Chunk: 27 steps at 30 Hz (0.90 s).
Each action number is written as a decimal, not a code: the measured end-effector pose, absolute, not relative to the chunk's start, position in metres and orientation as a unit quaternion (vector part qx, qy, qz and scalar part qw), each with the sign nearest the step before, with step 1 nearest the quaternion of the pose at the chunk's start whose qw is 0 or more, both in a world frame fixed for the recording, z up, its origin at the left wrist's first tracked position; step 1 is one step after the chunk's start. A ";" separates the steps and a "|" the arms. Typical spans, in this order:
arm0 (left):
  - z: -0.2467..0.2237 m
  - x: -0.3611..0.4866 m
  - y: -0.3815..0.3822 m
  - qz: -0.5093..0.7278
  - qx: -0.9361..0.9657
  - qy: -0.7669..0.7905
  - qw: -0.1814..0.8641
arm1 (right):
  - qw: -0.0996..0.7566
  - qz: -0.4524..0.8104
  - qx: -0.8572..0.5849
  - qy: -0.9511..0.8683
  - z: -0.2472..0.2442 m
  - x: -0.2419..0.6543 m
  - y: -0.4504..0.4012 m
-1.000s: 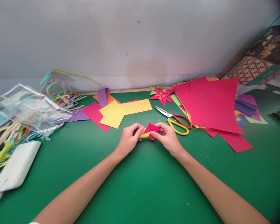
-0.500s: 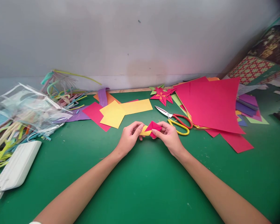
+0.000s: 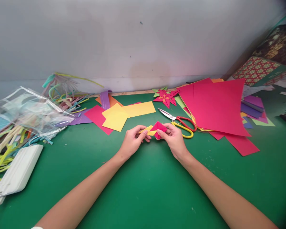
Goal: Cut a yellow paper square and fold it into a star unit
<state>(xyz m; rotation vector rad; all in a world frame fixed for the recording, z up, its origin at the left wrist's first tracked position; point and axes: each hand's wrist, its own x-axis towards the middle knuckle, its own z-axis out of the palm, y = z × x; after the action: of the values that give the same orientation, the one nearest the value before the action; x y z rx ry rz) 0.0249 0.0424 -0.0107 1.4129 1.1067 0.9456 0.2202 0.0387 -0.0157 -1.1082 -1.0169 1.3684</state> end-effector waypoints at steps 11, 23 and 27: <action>-0.011 0.027 0.043 0.395 0.583 0.469 0.533 | 0.511 0.598 -0.436 -0.437 -0.019 0.222 0.039; -0.013 0.024 0.043 0.395 0.647 0.466 0.457 | 0.468 0.554 -0.436 -0.533 -0.012 0.222 0.038; -0.010 0.023 0.042 0.383 0.661 0.451 0.461 | 0.415 0.529 -0.458 -0.581 -0.012 0.225 0.036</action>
<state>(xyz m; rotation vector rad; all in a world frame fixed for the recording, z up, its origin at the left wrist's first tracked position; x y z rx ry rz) 0.0233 0.0419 -0.0105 1.6273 1.1092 0.9423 0.2248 0.0360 -0.0121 -1.1509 -1.4607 1.3289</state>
